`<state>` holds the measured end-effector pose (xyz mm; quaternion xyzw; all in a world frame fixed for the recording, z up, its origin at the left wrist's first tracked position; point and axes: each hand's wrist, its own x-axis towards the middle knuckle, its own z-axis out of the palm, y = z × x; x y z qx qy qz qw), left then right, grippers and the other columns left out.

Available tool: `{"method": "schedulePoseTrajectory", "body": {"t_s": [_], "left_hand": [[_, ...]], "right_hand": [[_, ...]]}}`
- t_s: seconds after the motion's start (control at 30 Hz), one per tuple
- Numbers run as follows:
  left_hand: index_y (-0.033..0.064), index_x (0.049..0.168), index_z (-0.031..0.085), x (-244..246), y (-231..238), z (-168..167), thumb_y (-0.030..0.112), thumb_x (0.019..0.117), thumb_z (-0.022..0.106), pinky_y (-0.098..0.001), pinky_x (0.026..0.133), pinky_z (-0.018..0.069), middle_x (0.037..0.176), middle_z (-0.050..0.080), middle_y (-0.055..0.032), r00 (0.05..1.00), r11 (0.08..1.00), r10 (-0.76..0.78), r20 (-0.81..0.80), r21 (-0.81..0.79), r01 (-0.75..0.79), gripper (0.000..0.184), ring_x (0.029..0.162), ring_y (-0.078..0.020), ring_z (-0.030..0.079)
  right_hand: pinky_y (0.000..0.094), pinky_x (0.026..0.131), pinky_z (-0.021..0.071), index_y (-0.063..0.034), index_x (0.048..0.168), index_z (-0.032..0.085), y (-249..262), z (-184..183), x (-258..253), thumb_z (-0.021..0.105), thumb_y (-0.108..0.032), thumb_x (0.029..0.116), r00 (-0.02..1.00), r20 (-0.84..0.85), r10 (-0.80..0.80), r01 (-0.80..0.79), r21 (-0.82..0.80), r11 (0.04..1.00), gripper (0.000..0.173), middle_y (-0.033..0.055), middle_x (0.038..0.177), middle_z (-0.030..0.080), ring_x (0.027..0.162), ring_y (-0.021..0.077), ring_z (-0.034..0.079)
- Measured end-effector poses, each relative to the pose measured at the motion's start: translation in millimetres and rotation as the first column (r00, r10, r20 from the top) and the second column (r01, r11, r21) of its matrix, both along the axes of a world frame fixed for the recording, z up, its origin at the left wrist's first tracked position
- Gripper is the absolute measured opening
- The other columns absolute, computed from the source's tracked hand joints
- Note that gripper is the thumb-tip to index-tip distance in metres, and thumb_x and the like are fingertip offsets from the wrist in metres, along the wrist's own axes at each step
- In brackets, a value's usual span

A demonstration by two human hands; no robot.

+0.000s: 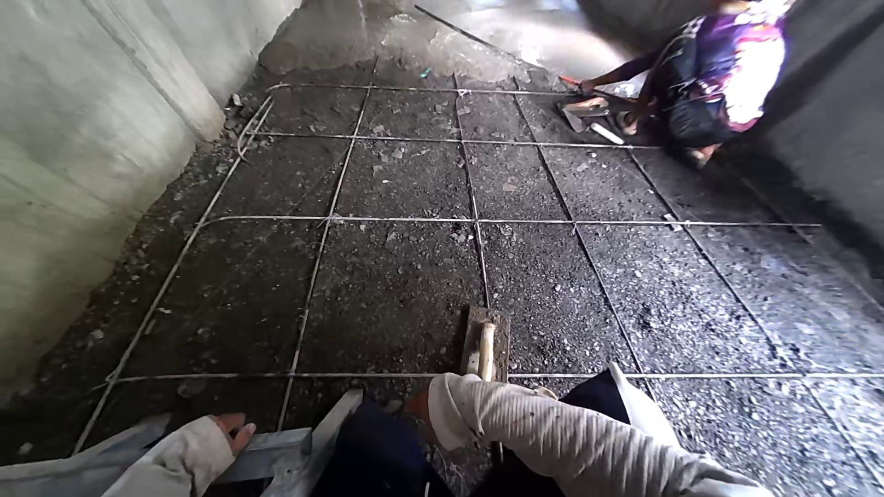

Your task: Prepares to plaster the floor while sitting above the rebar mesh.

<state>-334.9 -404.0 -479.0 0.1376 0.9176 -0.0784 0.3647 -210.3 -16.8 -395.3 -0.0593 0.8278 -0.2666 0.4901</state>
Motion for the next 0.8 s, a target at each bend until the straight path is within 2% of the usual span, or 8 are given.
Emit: {"method": "schedulePoseTrajectory", "body": {"t_s": [0.07, 0.17, 0.43, 0.5, 0.6, 0.7, 0.8], "left_hand": [[-0.0030, 0.116, 0.069, 0.4, 1.9, 2.0, 0.040, 0.1077, 0.048, -0.0591, 0.103, 0.0490, 0.117, 0.071, -0.0266, 1.000, 1.000, -0.005, 0.008, -0.007, 0.005, 0.048, 0.116, -0.0403, 0.067], [-0.0026, 0.114, 0.069, 1.1, 0.5, 0.6, 0.040, 0.1074, 0.048, -0.0592, 0.102, 0.0495, 0.115, 0.071, -0.0263, 1.000, 1.000, -0.019, -0.011, -0.004, 0.019, 0.048, 0.115, -0.0403, 0.068], [-0.0046, 0.118, 0.068, -5.4, -1.6, -5.3, 0.041, 0.1081, 0.047, -0.0596, 0.105, 0.0473, 0.119, 0.070, -0.0275, 0.999, 1.000, -0.012, 0.047, -0.017, 0.013, 0.051, 0.119, -0.0406, 0.066], [-0.0035, 0.119, 0.068, -6.4, -1.0, -5.3, 0.042, 0.1081, 0.045, -0.0589, 0.106, 0.0472, 0.120, 0.070, -0.0266, 0.999, 0.999, -0.020, 0.046, -0.031, 0.021, 0.052, 0.120, -0.0398, 0.066], [-0.0028, 0.119, 0.068, -4.9, 0.3, -1.6, 0.043, 0.1080, 0.045, -0.0590, 0.106, 0.0471, 0.120, 0.070, -0.0263, 0.999, 0.999, -0.012, 0.044, -0.044, 0.014, 0.052, 0.121, -0.0397, 0.065], [-0.0027, 0.117, 0.069, -2.3, -0.9, -1.8, 0.041, 0.1076, 0.047, -0.0592, 0.104, 0.0483, 0.117, 0.071, -0.0259, 1.000, 1.000, -0.002, 0.010, -0.013, 0.002, 0.050, 0.118, -0.0399, 0.066], [-0.0029, 0.119, 0.068, -1.5, 5.4, 6.3, 0.041, 0.1081, 0.046, -0.0576, 0.104, 0.0485, 0.118, 0.070, -0.0261, 1.000, 1.000, 0.009, 0.030, -0.021, -0.008, 0.050, 0.118, -0.0391, 0.067]], "right_hand": [[0.0503, 0.123, 0.0258, 0.0083, 0.151, 0.042, 0.5, 6.6, -0.5, 0.044, -0.019, 0.1110, 1.000, 0.016, 0.010, -0.011, 0.005, 1.000, 0.048, 0.0288, 0.156, 0.044, 0.148, 0.0395, 0.040], [0.0495, 0.123, 0.0268, 0.0094, 0.150, 0.043, -2.9, -3.7, -1.1, 0.041, -0.019, 0.1122, 1.000, 0.016, -0.022, 0.022, -0.010, 1.000, 0.047, 0.0290, 0.155, 0.044, 0.147, 0.0390, 0.040], [0.0518, 0.123, 0.0272, 0.0100, 0.149, 0.043, 0.6, 5.8, 1.8, 0.047, -0.018, 0.1101, 0.999, 0.023, -0.033, 0.033, 0.014, 0.999, 0.048, 0.0311, 0.154, 0.044, 0.146, 0.0414, 0.041], [0.0533, 0.123, 0.0265, 0.0099, 0.151, 0.040, 3.5, 14.8, -0.8, 0.049, -0.018, 0.1090, 0.999, 0.035, 0.034, -0.035, 0.028, 0.999, 0.051, 0.0318, 0.156, 0.042, 0.148, 0.0423, 0.039], [0.0515, 0.124, 0.0237, 0.0109, 0.153, 0.037, 2.3, 27.9, -2.0, 0.047, -0.017, 0.1101, 0.998, 0.061, 0.030, -0.031, 0.019, 0.999, 0.052, 0.0319, 0.158, 0.038, 0.150, 0.0417, 0.035], [0.0499, 0.123, 0.0260, 0.0079, 0.153, 0.038, 2.1, 65.1, -0.8, 0.051, -0.013, 0.1074, 0.994, 0.035, 0.106, -0.108, 0.062, 0.992, 0.053, 0.0303, 0.157, 0.042, 0.149, 0.0395, 0.039], [0.0486, 0.123, 0.0265, 0.0077, 0.154, 0.038, 1.6, 77.2, 0.5, 0.050, -0.013, 0.1077, 0.992, 0.022, 0.127, -0.129, 0.074, 0.989, 0.052, 0.0303, 0.156, 0.043, 0.148, 0.0389, 0.040]]}}
